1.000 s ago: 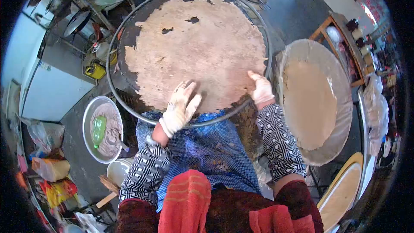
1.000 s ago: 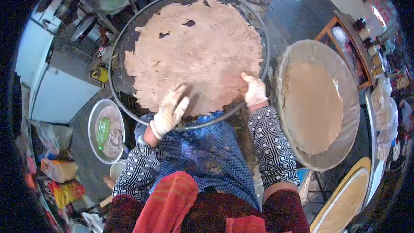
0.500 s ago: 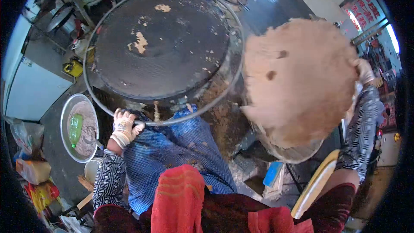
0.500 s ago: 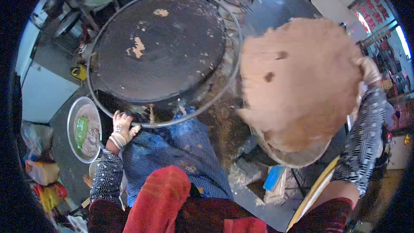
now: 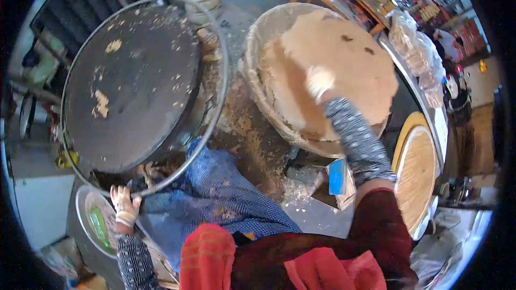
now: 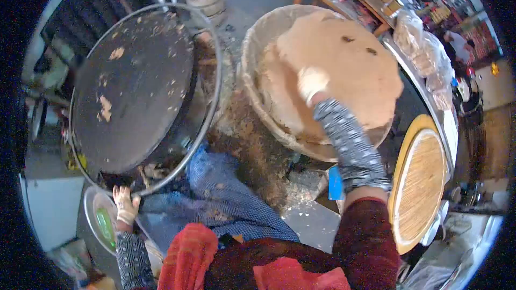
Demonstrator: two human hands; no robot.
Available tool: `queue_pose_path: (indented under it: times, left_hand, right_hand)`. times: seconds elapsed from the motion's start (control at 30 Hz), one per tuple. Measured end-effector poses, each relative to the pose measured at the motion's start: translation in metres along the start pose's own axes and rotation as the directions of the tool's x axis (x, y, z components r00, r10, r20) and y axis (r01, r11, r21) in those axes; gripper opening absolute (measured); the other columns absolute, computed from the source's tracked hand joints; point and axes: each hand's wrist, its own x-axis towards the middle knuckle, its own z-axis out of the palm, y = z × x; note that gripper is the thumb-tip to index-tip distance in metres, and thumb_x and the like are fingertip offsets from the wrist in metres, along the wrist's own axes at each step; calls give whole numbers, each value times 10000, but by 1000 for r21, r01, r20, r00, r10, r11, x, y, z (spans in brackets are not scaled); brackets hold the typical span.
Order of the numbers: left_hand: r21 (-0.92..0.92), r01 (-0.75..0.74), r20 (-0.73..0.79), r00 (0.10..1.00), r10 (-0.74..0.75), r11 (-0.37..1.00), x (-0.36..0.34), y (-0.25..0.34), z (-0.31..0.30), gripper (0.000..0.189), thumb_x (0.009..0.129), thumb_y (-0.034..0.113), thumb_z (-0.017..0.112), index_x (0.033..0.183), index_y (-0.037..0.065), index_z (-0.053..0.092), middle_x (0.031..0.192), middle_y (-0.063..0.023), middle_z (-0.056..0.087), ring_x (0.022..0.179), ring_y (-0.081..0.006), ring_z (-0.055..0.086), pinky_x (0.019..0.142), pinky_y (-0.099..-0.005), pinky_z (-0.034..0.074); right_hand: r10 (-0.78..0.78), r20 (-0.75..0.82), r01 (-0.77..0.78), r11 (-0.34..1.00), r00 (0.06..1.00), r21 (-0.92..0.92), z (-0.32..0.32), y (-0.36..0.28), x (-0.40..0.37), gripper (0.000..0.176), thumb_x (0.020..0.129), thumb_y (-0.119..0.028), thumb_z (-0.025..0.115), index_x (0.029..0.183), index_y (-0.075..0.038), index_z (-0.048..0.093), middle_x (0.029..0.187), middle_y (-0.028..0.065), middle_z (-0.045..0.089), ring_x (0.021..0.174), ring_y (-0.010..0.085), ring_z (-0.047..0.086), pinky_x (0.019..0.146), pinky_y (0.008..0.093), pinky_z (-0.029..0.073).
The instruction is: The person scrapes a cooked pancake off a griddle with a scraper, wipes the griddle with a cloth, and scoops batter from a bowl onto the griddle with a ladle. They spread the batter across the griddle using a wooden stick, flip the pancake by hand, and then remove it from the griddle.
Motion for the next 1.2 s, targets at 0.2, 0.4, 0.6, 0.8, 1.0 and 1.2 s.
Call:
queue_pose_path:
  times: [0.2,0.4,0.6,0.8,1.0,1.2]
  left_hand:
    - [-11,11,104,994,-10,1000,3,-11,-14,447,744,338,633,1025,-6,580,1032,-237,553,1089,-425,491,1123,-547,239]
    - [14,27,140,990,-29,1000,3,-10,-20,386,715,248,657,1009,9,583,1013,-219,553,1097,-402,493,1144,-536,221]
    - [117,72,203,975,-95,991,8,2,-20,384,726,256,634,993,-14,579,1008,-230,561,1083,-420,493,1106,-515,280]
    - [189,85,185,975,-120,978,8,24,6,408,871,304,542,1064,-54,579,1096,-305,595,1092,-467,527,975,-528,385]
    - [77,-172,-226,956,185,982,77,160,10,426,963,428,492,911,45,672,676,-137,666,575,-341,641,485,-438,506]
    - [-344,-274,-332,930,157,898,167,332,-42,581,901,234,643,1336,-83,425,1270,-290,520,1203,-436,482,1031,-458,385]
  right_hand:
    - [98,502,-273,918,859,288,93,-80,-54,264,886,-199,522,1038,-112,720,1070,131,704,1021,284,674,824,438,539]
    - [134,493,-335,876,860,347,89,-81,-34,228,872,-169,556,998,-118,739,1055,118,709,1021,274,675,821,440,541]
    - [68,484,-360,758,873,544,97,-103,-20,393,921,-369,491,1015,-68,726,1058,150,699,1018,304,667,850,424,529]
    - [45,-60,17,638,997,770,28,-79,-93,316,931,-299,505,975,-44,685,974,175,688,918,338,665,770,418,543]
    - [818,-193,-247,374,542,894,33,-3,-272,280,903,-240,598,1092,-35,625,1039,186,657,996,374,623,894,449,488]
    - [735,519,-896,301,436,326,109,-3,-363,988,755,-528,688,1459,-11,227,1505,208,258,1392,409,245,1105,608,193]
